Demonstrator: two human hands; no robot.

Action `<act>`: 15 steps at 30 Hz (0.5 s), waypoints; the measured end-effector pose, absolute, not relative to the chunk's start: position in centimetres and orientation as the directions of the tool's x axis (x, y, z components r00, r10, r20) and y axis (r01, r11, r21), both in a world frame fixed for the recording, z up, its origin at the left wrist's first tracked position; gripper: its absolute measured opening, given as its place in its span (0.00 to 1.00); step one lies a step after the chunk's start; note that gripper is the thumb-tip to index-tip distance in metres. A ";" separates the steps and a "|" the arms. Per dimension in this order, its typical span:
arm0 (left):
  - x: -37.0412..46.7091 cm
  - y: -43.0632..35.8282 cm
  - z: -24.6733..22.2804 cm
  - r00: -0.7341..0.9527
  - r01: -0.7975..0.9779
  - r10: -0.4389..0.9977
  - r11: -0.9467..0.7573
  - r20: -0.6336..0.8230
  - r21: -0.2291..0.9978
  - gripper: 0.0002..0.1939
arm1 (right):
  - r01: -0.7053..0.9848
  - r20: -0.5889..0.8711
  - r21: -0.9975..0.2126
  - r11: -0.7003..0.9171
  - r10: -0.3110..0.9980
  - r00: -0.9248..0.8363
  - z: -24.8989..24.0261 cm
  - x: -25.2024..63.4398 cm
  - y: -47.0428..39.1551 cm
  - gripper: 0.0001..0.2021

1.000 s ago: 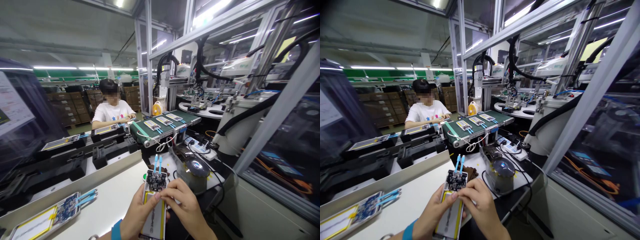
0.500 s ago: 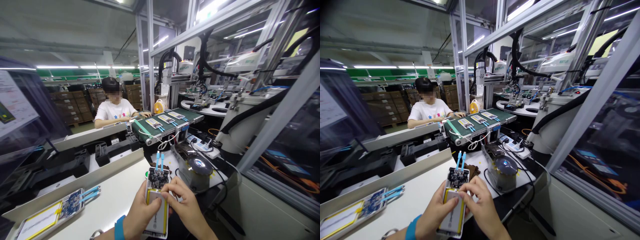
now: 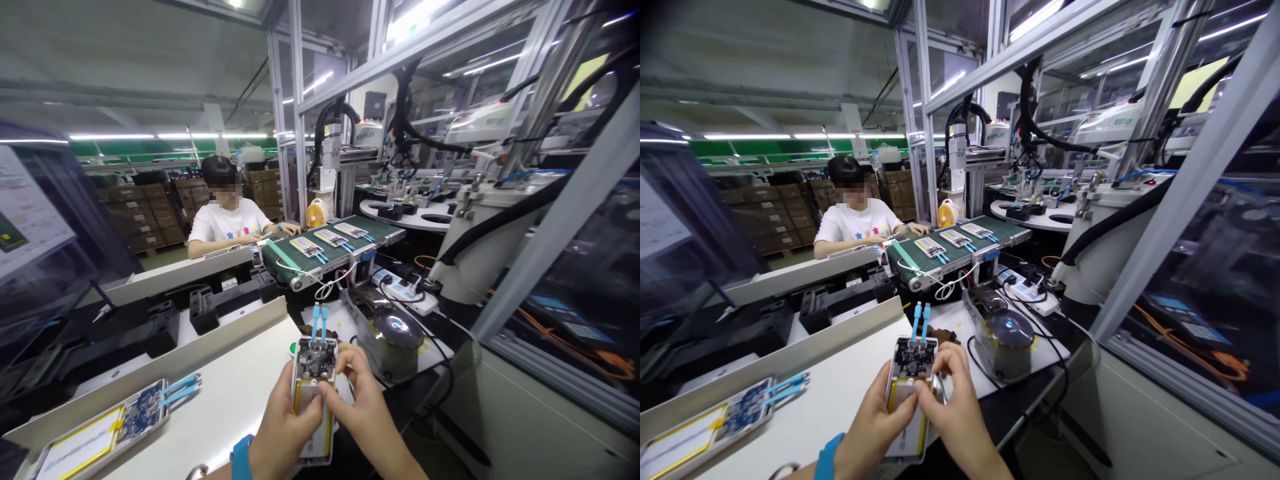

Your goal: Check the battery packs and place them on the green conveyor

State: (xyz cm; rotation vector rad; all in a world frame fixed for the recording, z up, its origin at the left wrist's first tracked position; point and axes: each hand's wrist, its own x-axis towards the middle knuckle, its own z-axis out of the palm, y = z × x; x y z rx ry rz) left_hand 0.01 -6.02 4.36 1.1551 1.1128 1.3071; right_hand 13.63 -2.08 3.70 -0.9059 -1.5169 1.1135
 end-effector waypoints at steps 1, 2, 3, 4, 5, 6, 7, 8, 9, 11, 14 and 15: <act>0.0 -6.1 4.4 -0.014 -0.113 0.999 -0.051 0.050 0.992 0.19 | -0.126 0.203 -0.976 0.177 0.950 -0.237 3.7 13.3 -2.1 0.10; 0.0 -6.1 4.4 -0.012 -0.109 0.999 -0.052 0.051 0.993 0.20 | -0.241 0.115 -0.970 0.044 0.951 -0.287 3.8 13.1 -2.1 0.11; 0.0 -6.2 4.3 -0.012 -0.101 0.999 -0.051 0.050 0.994 0.20 | -0.321 0.036 -0.944 -0.081 0.938 -0.345 3.9 12.8 -2.1 0.13; -0.1 -6.3 4.2 -0.015 -0.091 0.999 -0.050 0.048 0.995 0.21 | -0.369 -0.025 -0.912 -0.181 0.921 -0.390 4.0 12.6 -2.2 0.15; -0.2 -6.3 4.1 -0.019 -0.084 0.999 -0.047 0.046 0.995 0.21 | -0.398 -0.066 -0.883 -0.248 0.906 -0.418 4.1 12.4 -2.3 0.16; -0.2 -6.4 3.9 -0.023 -0.080 0.999 -0.045 0.043 0.996 0.21 | -0.423 -0.088 -0.861 -0.282 0.902 -0.423 4.2 12.2 -2.4 0.18; -0.3 -6.4 3.8 -0.025 -0.075 0.999 -0.044 0.042 0.996 0.22 | -0.445 -0.094 -0.847 -0.289 0.907 -0.412 4.2 12.1 -2.5 0.18; -0.3 -6.4 3.6 -0.029 -0.069 0.999 -0.037 0.035 0.997 0.22 | -0.461 -0.083 -0.843 -0.276 0.914 -0.396 4.2 12.1 -2.7 0.17; -0.4 -6.4 3.4 -0.039 -0.067 0.999 -0.022 0.020 0.998 0.23 | -0.470 -0.060 -0.846 -0.252 0.920 -0.387 4.0 12.3 -2.7 0.17; -0.2 -6.3 3.2 -0.065 -0.125 0.996 0.055 -0.063 0.991 0.28 | -0.452 0.026 -0.876 -0.171 0.917 -0.399 3.3 13.2 -2.4 0.19; 0.3 -6.0 2.9 -0.073 -0.294 0.964 0.224 -0.255 0.929 0.35 | -0.262 0.125 -0.962 0.073 0.974 -0.188 1.6 16.7 -0.6 0.22; 0.5 -6.0 2.8 -0.071 -0.336 0.951 0.262 -0.302 0.905 0.37 | -0.165 0.145 -0.977 0.139 0.989 -0.028 1.0 18.5 0.3 0.22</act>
